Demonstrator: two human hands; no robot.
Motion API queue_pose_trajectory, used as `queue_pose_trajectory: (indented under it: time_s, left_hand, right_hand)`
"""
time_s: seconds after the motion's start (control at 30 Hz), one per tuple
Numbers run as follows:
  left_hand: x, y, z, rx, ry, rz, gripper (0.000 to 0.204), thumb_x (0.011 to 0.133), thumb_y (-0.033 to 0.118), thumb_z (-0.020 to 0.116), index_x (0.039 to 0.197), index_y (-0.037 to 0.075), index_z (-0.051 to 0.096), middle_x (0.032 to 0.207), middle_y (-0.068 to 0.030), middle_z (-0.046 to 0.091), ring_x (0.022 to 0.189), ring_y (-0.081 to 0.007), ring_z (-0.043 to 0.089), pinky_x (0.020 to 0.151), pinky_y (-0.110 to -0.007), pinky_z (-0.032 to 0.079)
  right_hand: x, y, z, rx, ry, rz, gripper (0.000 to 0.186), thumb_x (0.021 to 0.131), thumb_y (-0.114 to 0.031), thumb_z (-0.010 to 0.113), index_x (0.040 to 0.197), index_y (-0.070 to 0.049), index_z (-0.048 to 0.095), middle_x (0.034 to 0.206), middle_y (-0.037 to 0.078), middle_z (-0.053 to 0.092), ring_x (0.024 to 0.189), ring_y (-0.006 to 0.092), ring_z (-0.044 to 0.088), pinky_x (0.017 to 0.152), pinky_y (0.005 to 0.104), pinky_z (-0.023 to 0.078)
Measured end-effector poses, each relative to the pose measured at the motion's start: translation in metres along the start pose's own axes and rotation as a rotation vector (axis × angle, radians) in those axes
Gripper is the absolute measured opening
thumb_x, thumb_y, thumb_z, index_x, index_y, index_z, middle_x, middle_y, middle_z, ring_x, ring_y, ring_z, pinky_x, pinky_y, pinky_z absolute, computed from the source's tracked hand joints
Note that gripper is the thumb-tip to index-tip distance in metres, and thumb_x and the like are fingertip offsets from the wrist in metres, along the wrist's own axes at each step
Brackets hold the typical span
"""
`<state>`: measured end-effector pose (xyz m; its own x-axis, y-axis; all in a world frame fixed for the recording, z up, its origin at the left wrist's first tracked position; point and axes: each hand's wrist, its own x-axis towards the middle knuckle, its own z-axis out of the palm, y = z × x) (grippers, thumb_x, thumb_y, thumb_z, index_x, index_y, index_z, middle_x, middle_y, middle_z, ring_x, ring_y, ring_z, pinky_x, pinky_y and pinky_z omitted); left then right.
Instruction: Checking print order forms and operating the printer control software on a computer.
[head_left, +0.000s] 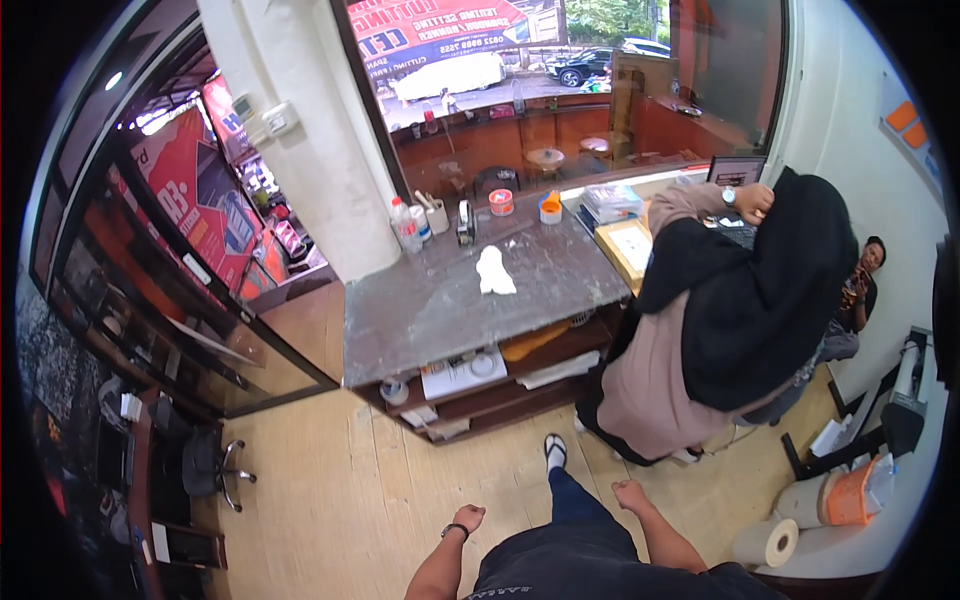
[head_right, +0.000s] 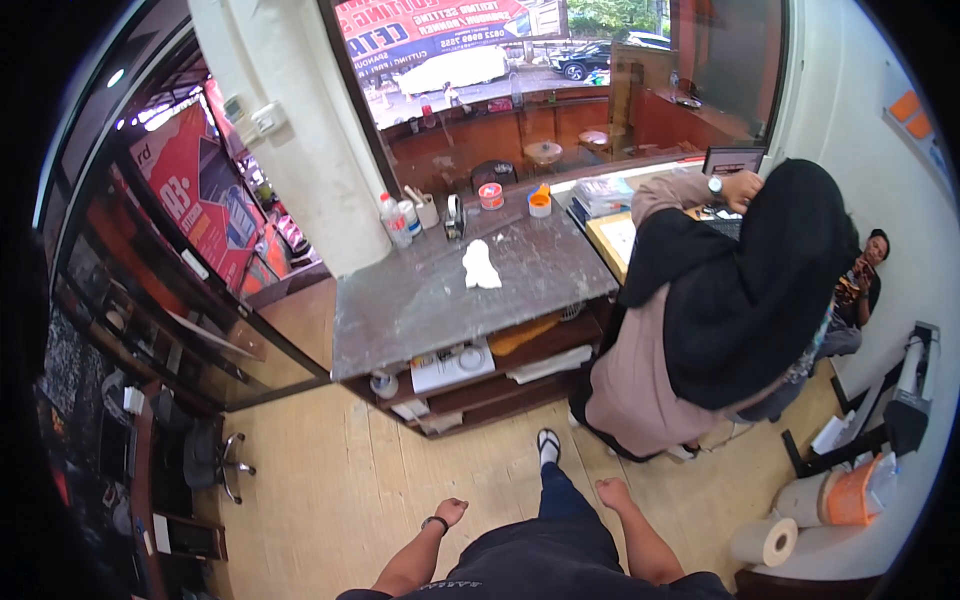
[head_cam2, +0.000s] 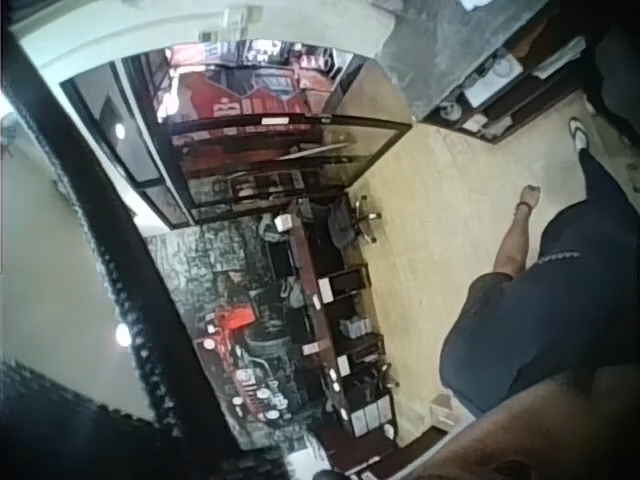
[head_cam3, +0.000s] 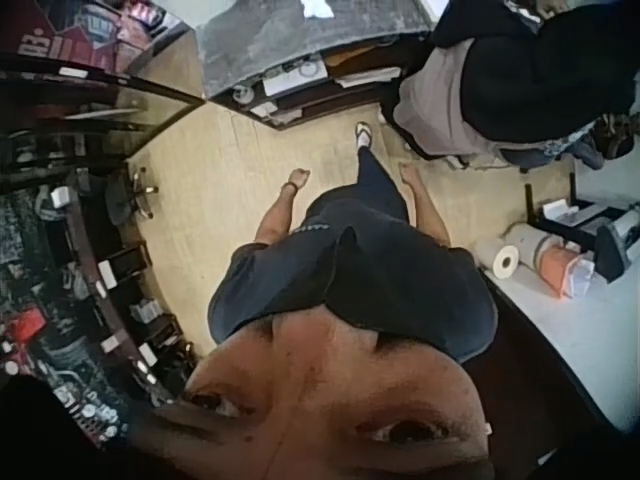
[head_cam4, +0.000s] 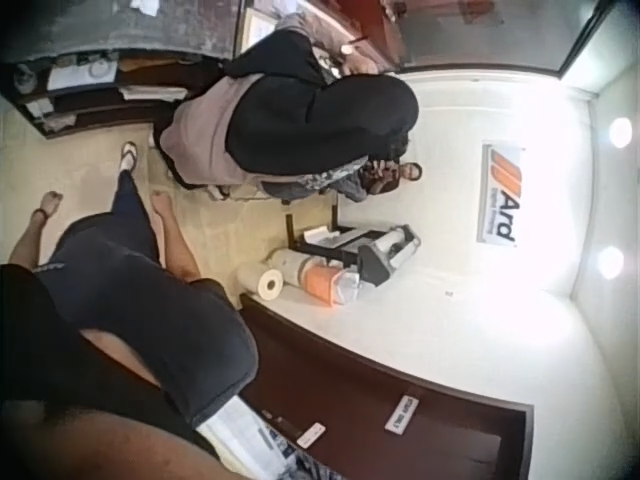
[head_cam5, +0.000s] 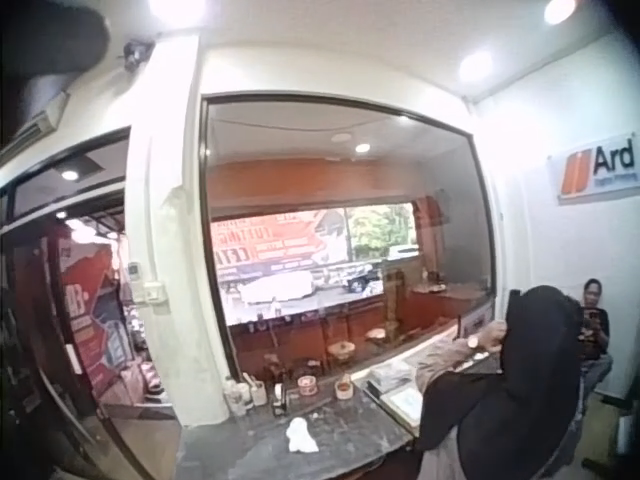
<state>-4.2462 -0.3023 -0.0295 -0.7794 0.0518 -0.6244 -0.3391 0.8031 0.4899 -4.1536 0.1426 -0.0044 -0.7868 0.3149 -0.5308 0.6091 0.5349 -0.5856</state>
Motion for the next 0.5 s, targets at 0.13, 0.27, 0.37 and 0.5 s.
queue_pose_trajectory:
  time_s: [0.13,0.27,0.37,0.5]
  left_hand:
    - [0.061,0.058,-0.041,-0.082,0.096,-0.064,0.045,0.084,0.040,0.059,0.104,0.001,0.071,0.107,-0.0244,0.069,0.102,-0.0371,0.067,0.090,-0.042,0.052]
    - [0.082,0.139,-0.075,-0.015,0.271,0.179,0.028,0.087,0.024,0.059,0.099,0.002,0.070,0.099,-0.0223,0.069,0.093,-0.0383,0.067,0.085,-0.044,0.053]
    - [0.102,0.206,-0.099,-0.031,0.525,0.420,0.018,0.088,0.016,0.060,0.099,0.001,0.065,0.096,-0.0207,0.063,0.093,-0.0398,0.061,0.083,-0.047,0.050]
    - [0.124,0.318,-0.143,-0.166,0.706,0.576,0.016,0.086,0.011,0.061,0.097,0.000,0.063,0.091,-0.0187,0.060,0.088,-0.0391,0.059,0.079,-0.047,0.048]
  right_hand:
    - [0.072,-0.066,0.006,-0.073,0.106,-0.245,0.039,0.088,-0.033,0.054,0.077,0.002,0.069,0.076,0.023,0.068,0.074,0.0382,0.068,0.068,0.0462,0.053]
    - [0.133,-0.181,-0.045,-0.049,0.034,-0.303,0.031,0.085,-0.029,0.060,0.081,0.000,0.069,0.084,0.023,0.068,0.082,0.0432,0.066,0.072,0.0507,0.052]
    - [0.196,-0.284,-0.093,0.090,0.256,-0.535,0.023,0.087,-0.024,0.063,0.080,-0.004,0.056,0.077,0.020,0.065,0.076,0.0420,0.065,0.067,0.0512,0.050]
    - [0.261,-0.372,-0.148,0.138,0.440,-0.544,0.020,0.087,-0.020,0.065,0.089,-0.002,0.056,0.084,0.019,0.065,0.081,0.0405,0.064,0.070,0.0496,0.050]
